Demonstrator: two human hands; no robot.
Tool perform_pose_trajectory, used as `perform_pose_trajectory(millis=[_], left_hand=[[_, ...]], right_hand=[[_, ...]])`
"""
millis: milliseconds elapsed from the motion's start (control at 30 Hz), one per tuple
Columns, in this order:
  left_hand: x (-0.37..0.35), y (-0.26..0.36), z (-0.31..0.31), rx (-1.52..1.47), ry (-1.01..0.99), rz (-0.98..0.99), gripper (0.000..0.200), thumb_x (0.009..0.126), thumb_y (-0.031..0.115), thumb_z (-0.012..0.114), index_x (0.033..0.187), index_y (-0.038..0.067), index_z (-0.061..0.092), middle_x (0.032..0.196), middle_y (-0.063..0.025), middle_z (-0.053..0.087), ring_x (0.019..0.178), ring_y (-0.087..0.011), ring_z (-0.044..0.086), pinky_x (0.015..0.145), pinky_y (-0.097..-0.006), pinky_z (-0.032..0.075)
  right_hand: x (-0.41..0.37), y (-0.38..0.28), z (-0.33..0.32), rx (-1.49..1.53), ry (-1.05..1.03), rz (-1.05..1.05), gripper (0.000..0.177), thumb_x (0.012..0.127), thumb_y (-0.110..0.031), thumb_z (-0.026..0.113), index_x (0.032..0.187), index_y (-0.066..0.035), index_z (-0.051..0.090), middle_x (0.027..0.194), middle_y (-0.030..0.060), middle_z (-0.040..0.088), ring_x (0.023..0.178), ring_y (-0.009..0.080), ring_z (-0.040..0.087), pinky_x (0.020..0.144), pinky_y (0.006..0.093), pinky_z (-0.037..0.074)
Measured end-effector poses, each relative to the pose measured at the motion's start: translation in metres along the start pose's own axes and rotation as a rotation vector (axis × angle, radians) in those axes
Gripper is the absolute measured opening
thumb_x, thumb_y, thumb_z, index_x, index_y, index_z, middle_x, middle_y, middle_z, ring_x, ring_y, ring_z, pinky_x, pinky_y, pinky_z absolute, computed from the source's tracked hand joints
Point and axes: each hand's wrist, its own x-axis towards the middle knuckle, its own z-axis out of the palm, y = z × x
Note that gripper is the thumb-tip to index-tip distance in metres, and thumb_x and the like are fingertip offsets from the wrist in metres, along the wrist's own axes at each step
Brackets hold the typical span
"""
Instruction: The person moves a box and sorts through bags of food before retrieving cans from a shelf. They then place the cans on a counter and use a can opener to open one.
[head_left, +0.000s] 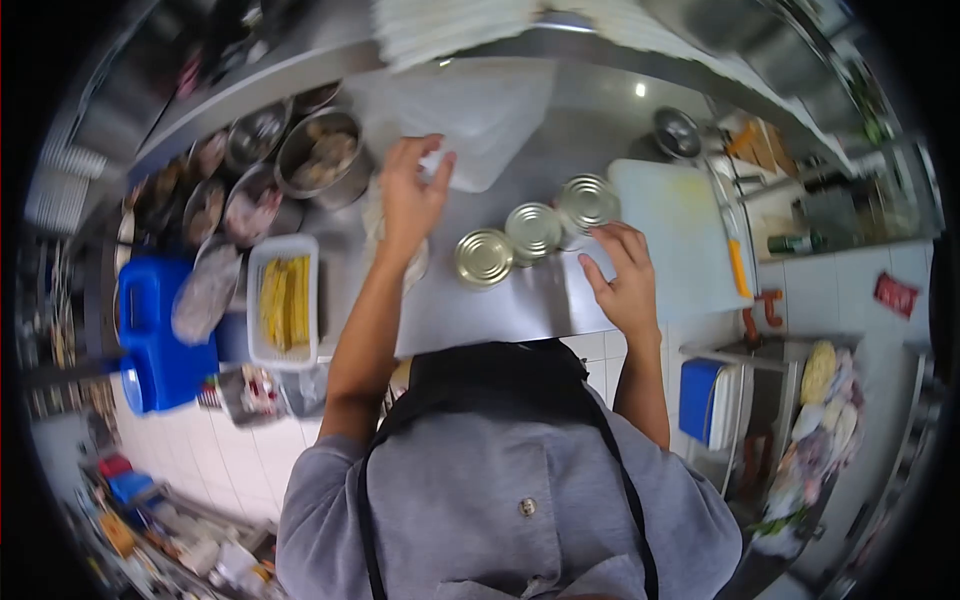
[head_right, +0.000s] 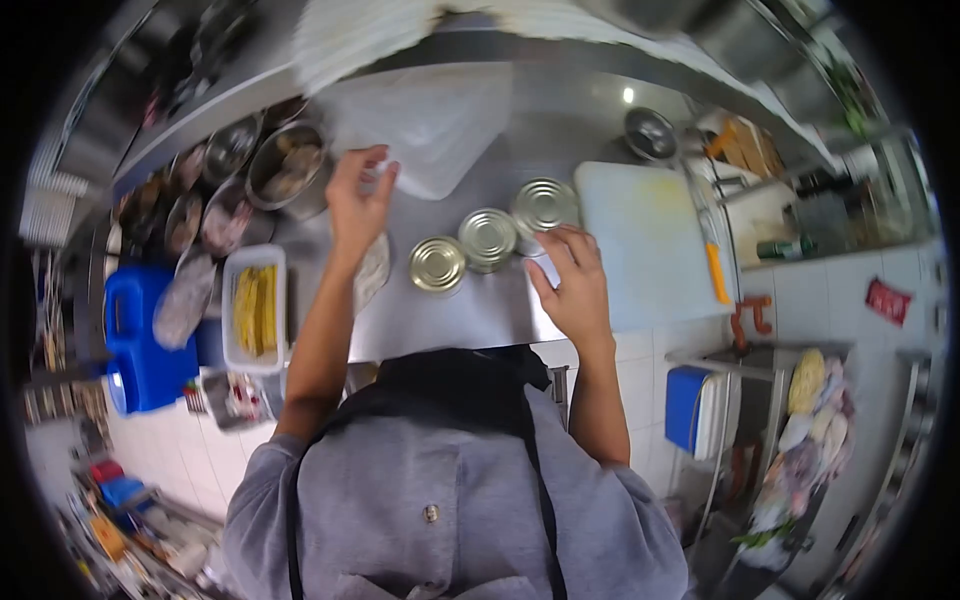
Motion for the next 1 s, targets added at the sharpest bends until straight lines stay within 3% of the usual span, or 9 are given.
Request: perform_pose_trajectory(millis=[100, 200, 233, 267, 300, 500, 633, 700, 1000], left_hand=[[0.045, 0.007, 0.012, 0.183, -0.038, 0.161, 0.028, 0.083, 0.015, 0.072, 0.107, 0.002, 0.068, 0.106, -0.0183, 0.067, 0.103, -0.0367, 0.06, 0.094, -0.0444, 0.046], [0.069, 0.014, 0.024, 0.072, -0.115, 0.144, 0.032, 0.09, 0.018, 0.071, 0.117, 0.0, 0.067, 0.113, -0.0169, 0.068, 0.102, -0.0282, 0.065, 0.084, -0.0378, 0.052], [0.069, 0.035, 0.027, 0.089, -0.141, 0.117, 0.032, 0.091, 0.02, 0.071, 0.116, 0.0, 0.068, 0.113, -0.0152, 0.068, 0.101, -0.0266, 0.065, 0.081, -0.0364, 0.052], [0.071, 0.014, 0.032, 0.089, -0.165, 0.236, 0.032, 0.091, 0.02, 0.071, 0.117, 0.001, 0.067, 0.112, -0.013, 0.069, 0.099, -0.0241, 0.064, 0.079, -0.0347, 0.052], [0.061, 0.033, 0.037, 0.011, -0.197, 0.152, 0.03, 0.093, 0.018, 0.069, 0.116, 0.0, 0.067, 0.111, -0.0123, 0.068, 0.096, -0.0225, 0.063, 0.079, -0.0342, 0.05], [0.024, 0.074, 0.059, -0.131, -0.483, 0.3, 0.024, 0.095, 0.013, 0.065, 0.111, -0.005, 0.066, 0.109, -0.0132, 0.066, 0.093, -0.0228, 0.061, 0.08, -0.0339, 0.047], [0.025, 0.071, 0.058, -0.253, -0.362, 0.345, 0.024, 0.097, 0.015, 0.065, 0.108, -0.007, 0.068, 0.105, -0.0165, 0.07, 0.091, -0.0211, 0.064, 0.084, -0.0332, 0.051], [0.032, 0.075, 0.041, -0.032, -0.298, 0.37, 0.043, 0.095, 0.041, 0.064, 0.104, 0.0, 0.073, 0.105, -0.02, 0.071, 0.093, -0.0332, 0.068, 0.078, -0.0408, 0.054], [0.041, 0.092, 0.003, 0.153, -0.245, 0.31, 0.042, 0.093, 0.039, 0.068, 0.102, -0.001, 0.073, 0.1, -0.0171, 0.072, 0.088, -0.0291, 0.068, 0.075, -0.0386, 0.055]], right_hand=[[-0.025, 0.013, -0.01, -0.059, 0.062, 0.05, 0.033, 0.079, -0.016, 0.074, 0.109, -0.004, 0.066, 0.108, 0.0154, 0.063, 0.105, 0.0347, 0.059, 0.091, 0.0436, 0.048], [-0.061, 0.018, -0.015, -0.04, 0.093, 0.101, 0.034, 0.08, -0.017, 0.073, 0.111, -0.006, 0.066, 0.108, 0.0133, 0.062, 0.106, 0.033, 0.059, 0.09, 0.0419, 0.05], [-0.07, 0.014, -0.022, -0.093, 0.099, 0.101, 0.033, 0.081, -0.016, 0.072, 0.112, -0.007, 0.065, 0.105, 0.0139, 0.061, 0.103, 0.0319, 0.059, 0.089, 0.0416, 0.049], [-0.08, 0.01, -0.026, -0.118, 0.105, 0.159, 0.033, 0.082, -0.017, 0.071, 0.112, -0.007, 0.064, 0.103, 0.0137, 0.061, 0.102, 0.0316, 0.059, 0.087, 0.0414, 0.049], [-0.095, 0.007, -0.033, -0.129, 0.104, 0.214, 0.033, 0.083, -0.018, 0.071, 0.113, -0.007, 0.063, 0.101, 0.0135, 0.06, 0.1, 0.0313, 0.059, 0.086, 0.0412, 0.048], [-0.179, -0.005, -0.045, -0.269, 0.151, 0.581, 0.029, 0.083, -0.022, 0.07, 0.107, -0.008, 0.063, 0.09, 0.0113, 0.062, 0.093, 0.031, 0.06, 0.081, 0.0427, 0.048], [-0.211, -0.015, -0.05, -0.34, 0.125, 0.705, 0.026, 0.081, -0.022, 0.07, 0.103, -0.008, 0.066, 0.086, 0.0111, 0.064, 0.087, 0.032, 0.063, 0.077, 0.0442, 0.05], [-0.21, -0.01, -0.046, -0.348, 0.128, 0.666, 0.022, 0.08, -0.023, 0.071, 0.095, -0.007, 0.065, 0.083, 0.011, 0.064, 0.085, 0.0323, 0.064, 0.075, 0.0449, 0.05], [-0.172, 0.001, -0.046, -0.326, -0.005, 0.633, 0.026, 0.082, -0.026, 0.07, 0.1, -0.009, 0.063, 0.087, 0.0105, 0.062, 0.089, 0.0302, 0.062, 0.077, 0.0429, 0.048]])
